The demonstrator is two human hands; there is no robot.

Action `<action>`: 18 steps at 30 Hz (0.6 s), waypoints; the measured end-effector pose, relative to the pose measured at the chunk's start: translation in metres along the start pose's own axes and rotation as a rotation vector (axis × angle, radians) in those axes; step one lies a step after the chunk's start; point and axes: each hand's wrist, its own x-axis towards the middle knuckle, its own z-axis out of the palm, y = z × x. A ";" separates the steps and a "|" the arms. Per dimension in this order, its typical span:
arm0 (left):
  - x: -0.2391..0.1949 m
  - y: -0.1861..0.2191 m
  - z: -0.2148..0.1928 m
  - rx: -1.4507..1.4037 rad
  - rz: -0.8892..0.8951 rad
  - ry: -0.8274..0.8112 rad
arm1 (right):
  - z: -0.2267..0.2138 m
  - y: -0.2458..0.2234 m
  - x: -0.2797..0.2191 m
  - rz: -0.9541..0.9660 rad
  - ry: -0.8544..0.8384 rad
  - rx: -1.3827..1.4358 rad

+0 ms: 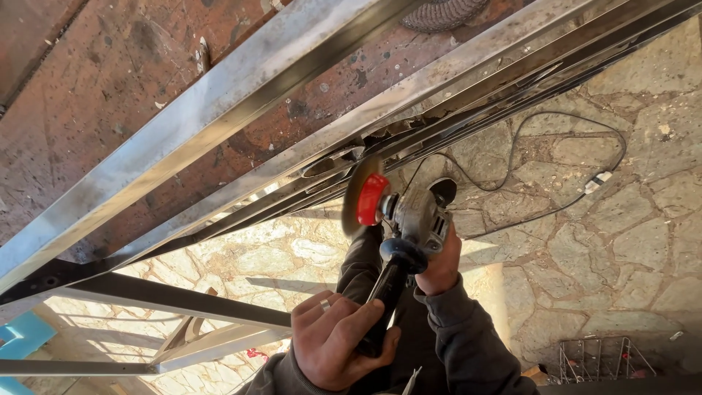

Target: Grinding and smoothing the edges of a metal frame using a handheld angle grinder.

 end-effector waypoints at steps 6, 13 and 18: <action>0.009 0.004 0.002 -0.028 0.003 0.030 | -0.020 0.035 0.005 -0.105 0.055 0.226; 0.013 0.004 0.006 -0.025 -0.058 -0.023 | -0.012 0.004 0.010 -0.211 0.029 -0.043; 0.002 -0.009 0.006 0.027 -0.166 0.006 | 0.003 0.009 0.001 -0.298 0.102 -0.315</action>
